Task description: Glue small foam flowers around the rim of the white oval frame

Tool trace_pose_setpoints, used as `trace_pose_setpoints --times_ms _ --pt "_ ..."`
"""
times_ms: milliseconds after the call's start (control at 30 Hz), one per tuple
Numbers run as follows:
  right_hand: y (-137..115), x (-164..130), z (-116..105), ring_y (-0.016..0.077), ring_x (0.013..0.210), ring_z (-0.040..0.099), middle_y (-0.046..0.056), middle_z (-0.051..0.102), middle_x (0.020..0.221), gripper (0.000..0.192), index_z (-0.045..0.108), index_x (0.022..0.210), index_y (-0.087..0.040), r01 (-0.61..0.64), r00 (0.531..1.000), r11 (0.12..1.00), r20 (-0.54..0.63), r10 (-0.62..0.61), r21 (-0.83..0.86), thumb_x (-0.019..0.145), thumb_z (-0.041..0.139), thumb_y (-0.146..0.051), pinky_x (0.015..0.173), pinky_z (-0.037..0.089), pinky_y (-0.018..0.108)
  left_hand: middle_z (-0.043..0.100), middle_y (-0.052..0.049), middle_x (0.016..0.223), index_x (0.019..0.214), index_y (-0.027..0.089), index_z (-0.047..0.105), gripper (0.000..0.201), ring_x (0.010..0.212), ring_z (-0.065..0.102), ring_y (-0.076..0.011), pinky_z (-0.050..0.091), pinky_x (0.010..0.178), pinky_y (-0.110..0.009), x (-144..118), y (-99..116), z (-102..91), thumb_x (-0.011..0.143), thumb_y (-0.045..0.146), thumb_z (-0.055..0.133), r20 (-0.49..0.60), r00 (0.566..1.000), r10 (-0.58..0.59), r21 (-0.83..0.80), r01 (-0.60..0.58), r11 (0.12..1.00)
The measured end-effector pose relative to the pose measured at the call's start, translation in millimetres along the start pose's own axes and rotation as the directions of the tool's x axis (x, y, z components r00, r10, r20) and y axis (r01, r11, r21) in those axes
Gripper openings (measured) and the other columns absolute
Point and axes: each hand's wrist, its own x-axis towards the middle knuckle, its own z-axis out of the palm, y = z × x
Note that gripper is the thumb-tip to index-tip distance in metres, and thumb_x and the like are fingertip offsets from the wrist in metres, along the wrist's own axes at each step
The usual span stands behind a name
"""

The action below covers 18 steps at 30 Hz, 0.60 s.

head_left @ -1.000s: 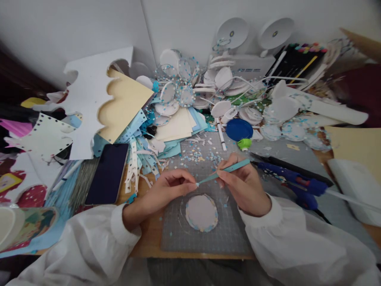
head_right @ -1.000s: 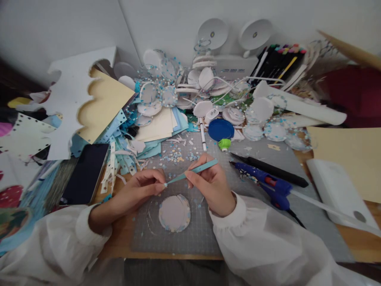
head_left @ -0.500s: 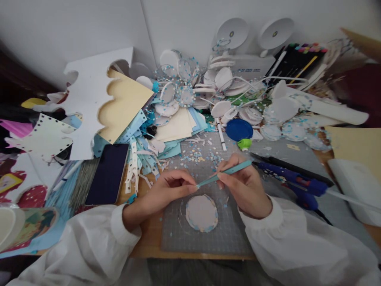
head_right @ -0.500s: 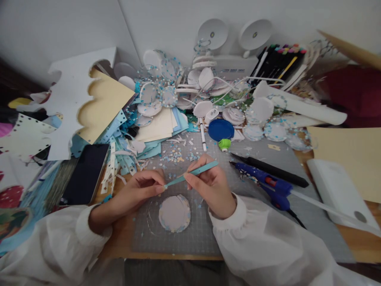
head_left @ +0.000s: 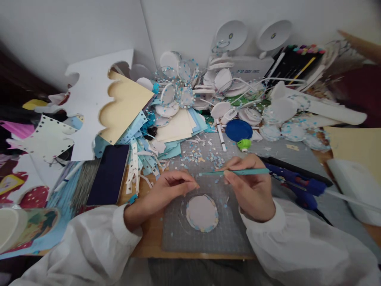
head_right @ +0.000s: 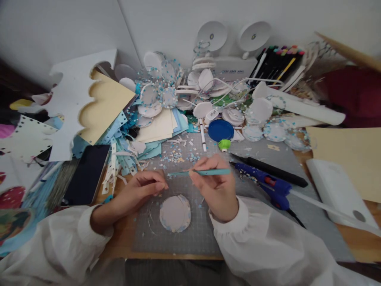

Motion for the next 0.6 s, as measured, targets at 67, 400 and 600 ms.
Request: trace_pose_setpoints --times_ms 67,400,600 --pt "-4 1 1 0.0143 0.071 0.062 0.000 0.060 0.074 0.022 0.059 0.086 -0.022 0.194 0.980 0.971 0.074 -0.185 -0.141 0.077 0.063 -0.003 0.060 0.053 0.029 0.051 0.002 0.059 0.076 0.015 0.075 0.021 0.059 0.045 -0.0089 0.032 0.057 -0.022 0 -1 -1.0 0.079 0.035 0.070 0.016 1.000 0.024 0.046 -0.024 0.999" --pt "-14 1 16 0.0138 0.066 0.060 0.006 0.073 0.085 0.014 0.061 0.074 -0.018 0.883 0.468 0.211 0.740 -0.483 -0.420 0.079 0.060 -0.004 0.063 0.053 0.029 0.046 0.003 0.052 0.050 0.012 0.054 0.042 0.054 0.039 -0.0083 0.029 0.055 -0.023 -1 -12 -4.7 0.075 0.042 0.070 -0.038 0.999 0.009 0.044 -0.008 0.999" --pt "-25 -17 19 0.0158 0.081 0.064 0.007 0.073 0.090 0.016 0.062 0.096 -0.016 0.786 0.614 0.379 0.692 -0.380 -0.488 0.087 0.050 -0.008 0.072 0.055 0.030 0.040 0.005 0.050 0.050 0.014 0.049 0.032 0.050 0.034 -0.0075 0.026 0.051 -0.023 -2 -11 -3.2 0.071 0.030 0.068 -0.053 0.999 -0.002 -0.070 -0.002 0.998"
